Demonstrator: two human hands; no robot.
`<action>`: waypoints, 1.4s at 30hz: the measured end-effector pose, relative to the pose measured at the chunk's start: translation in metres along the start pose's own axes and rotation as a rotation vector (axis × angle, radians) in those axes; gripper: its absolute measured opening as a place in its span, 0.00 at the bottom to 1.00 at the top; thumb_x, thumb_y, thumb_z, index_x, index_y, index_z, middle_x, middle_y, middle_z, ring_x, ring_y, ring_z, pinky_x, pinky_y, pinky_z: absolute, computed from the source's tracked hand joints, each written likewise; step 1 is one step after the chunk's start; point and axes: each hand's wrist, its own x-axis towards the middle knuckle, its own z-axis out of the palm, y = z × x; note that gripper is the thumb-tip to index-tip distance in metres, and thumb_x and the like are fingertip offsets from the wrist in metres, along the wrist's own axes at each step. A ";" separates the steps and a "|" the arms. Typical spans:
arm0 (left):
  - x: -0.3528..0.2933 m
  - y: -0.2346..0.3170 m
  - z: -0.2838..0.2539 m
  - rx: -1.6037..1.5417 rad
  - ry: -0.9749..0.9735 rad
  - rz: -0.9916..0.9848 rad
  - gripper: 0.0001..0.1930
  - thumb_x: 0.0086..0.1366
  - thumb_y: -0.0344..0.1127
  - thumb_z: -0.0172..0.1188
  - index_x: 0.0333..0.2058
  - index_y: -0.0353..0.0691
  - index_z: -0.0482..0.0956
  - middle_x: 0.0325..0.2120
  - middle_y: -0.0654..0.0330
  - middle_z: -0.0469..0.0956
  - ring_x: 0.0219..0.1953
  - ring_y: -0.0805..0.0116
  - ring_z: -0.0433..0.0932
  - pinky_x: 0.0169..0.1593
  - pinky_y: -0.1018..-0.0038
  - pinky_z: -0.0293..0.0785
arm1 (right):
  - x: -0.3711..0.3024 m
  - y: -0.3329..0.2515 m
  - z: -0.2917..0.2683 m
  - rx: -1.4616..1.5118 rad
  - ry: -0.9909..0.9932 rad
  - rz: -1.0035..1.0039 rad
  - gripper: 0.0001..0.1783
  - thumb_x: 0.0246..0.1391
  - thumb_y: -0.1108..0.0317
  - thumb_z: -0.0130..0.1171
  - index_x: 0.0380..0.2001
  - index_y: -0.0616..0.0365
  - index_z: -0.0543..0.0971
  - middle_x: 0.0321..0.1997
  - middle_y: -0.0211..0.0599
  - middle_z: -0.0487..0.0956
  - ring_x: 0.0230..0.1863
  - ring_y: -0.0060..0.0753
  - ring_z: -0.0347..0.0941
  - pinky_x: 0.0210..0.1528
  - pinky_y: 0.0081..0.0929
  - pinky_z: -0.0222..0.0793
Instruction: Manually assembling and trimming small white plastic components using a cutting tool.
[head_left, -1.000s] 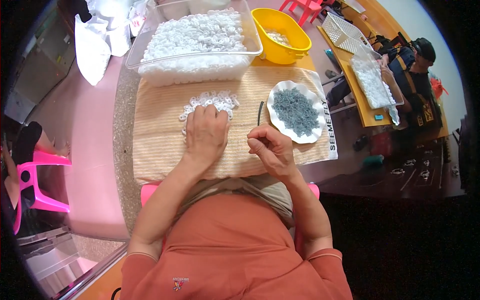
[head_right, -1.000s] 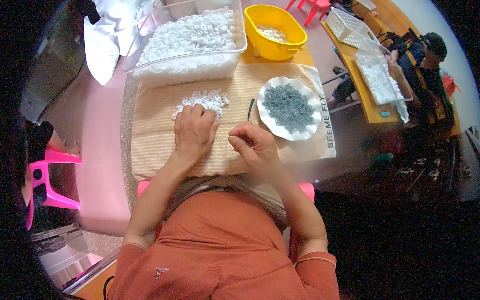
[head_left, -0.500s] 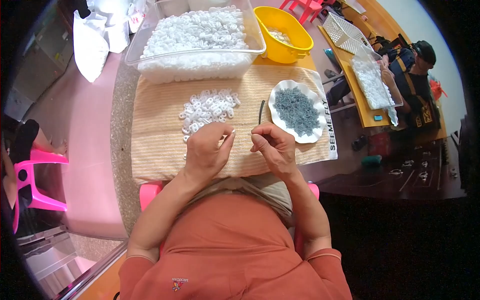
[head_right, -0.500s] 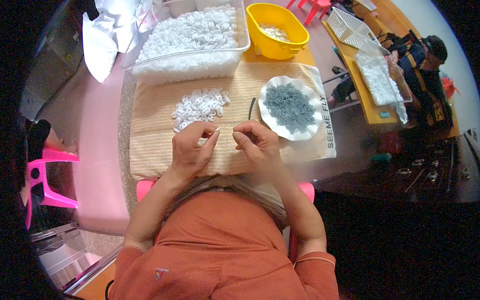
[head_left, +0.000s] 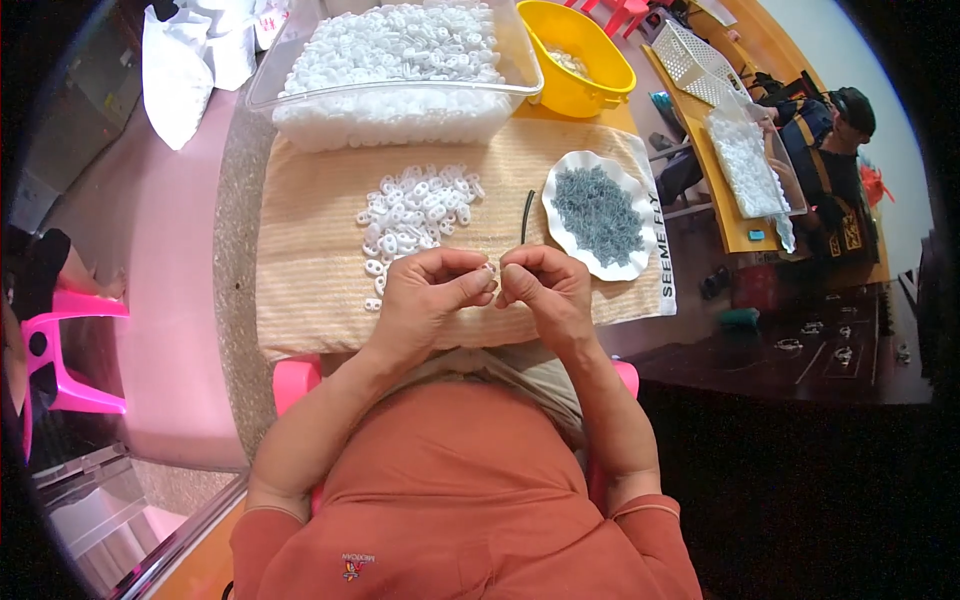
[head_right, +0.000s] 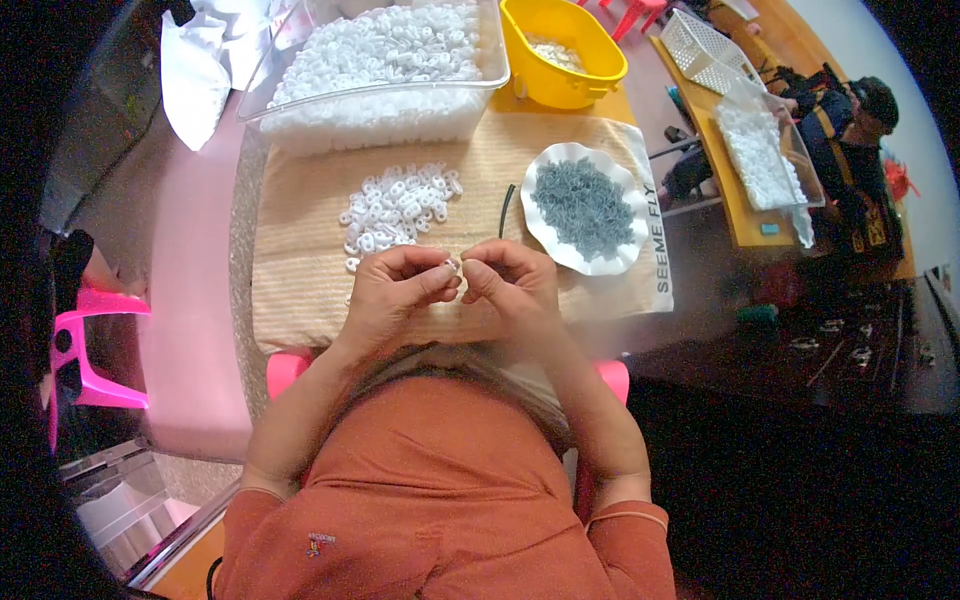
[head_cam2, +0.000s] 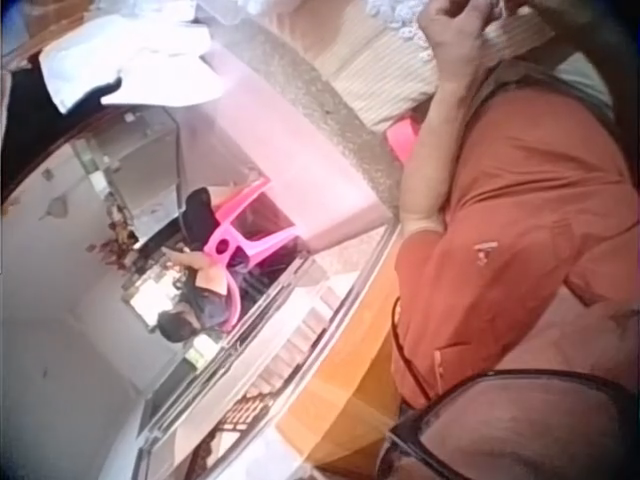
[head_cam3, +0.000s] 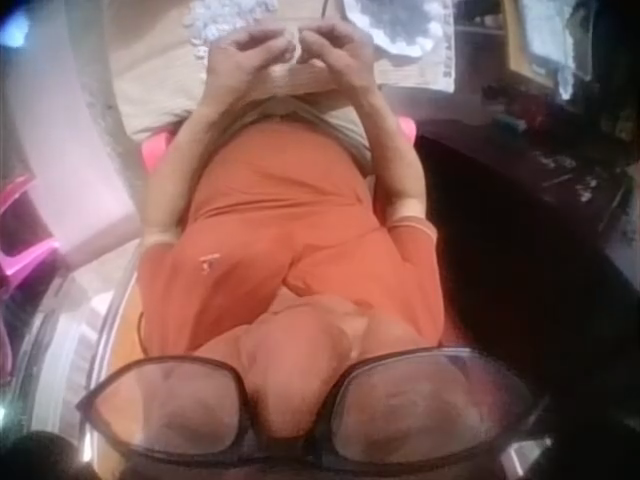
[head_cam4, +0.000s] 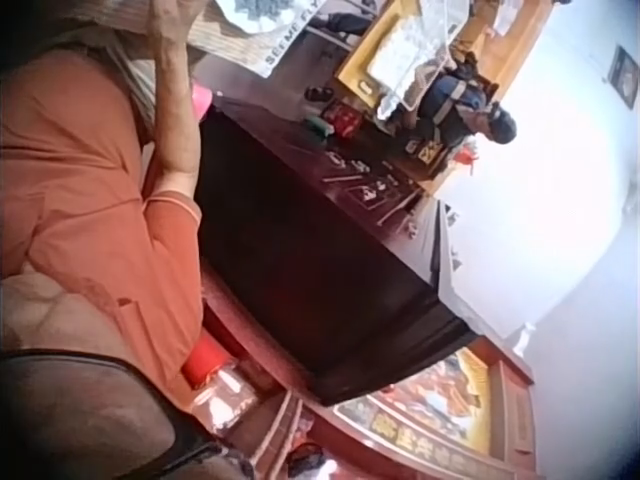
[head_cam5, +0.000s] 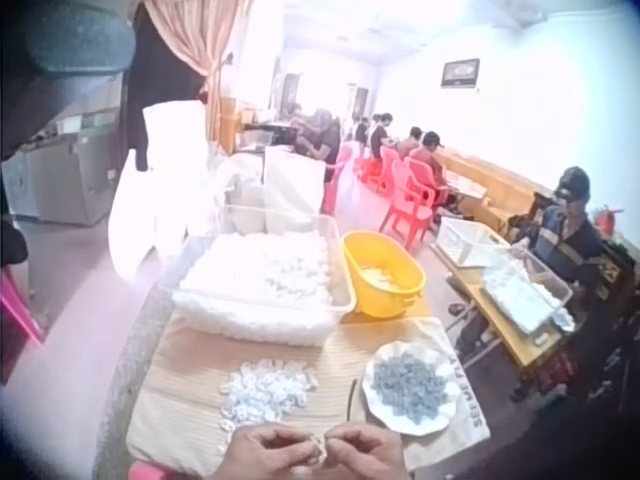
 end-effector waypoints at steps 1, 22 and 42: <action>-0.001 0.000 0.001 -0.029 -0.025 -0.025 0.09 0.60 0.28 0.62 0.38 0.30 0.78 0.29 0.59 0.80 0.31 0.76 0.78 0.36 0.81 0.76 | 0.000 0.000 0.001 0.006 -0.016 0.004 0.08 0.57 0.71 0.59 0.36 0.66 0.77 0.30 0.34 0.78 0.28 0.22 0.75 0.32 0.19 0.74; -0.005 0.002 0.000 -0.231 -0.055 -0.133 0.09 0.61 0.25 0.59 0.41 0.30 0.76 0.31 0.59 0.79 0.32 0.76 0.77 0.38 0.82 0.76 | -0.001 0.002 0.006 -0.057 0.013 0.000 0.08 0.59 0.71 0.55 0.38 0.66 0.78 0.34 0.31 0.78 0.32 0.17 0.73 0.34 0.14 0.71; -0.006 -0.006 -0.001 -0.200 -0.019 -0.113 0.08 0.61 0.25 0.59 0.40 0.30 0.77 0.31 0.58 0.80 0.31 0.76 0.79 0.37 0.82 0.76 | -0.002 0.008 0.003 -0.264 -0.024 -0.114 0.07 0.60 0.73 0.54 0.36 0.67 0.77 0.34 0.31 0.77 0.33 0.16 0.73 0.36 0.14 0.71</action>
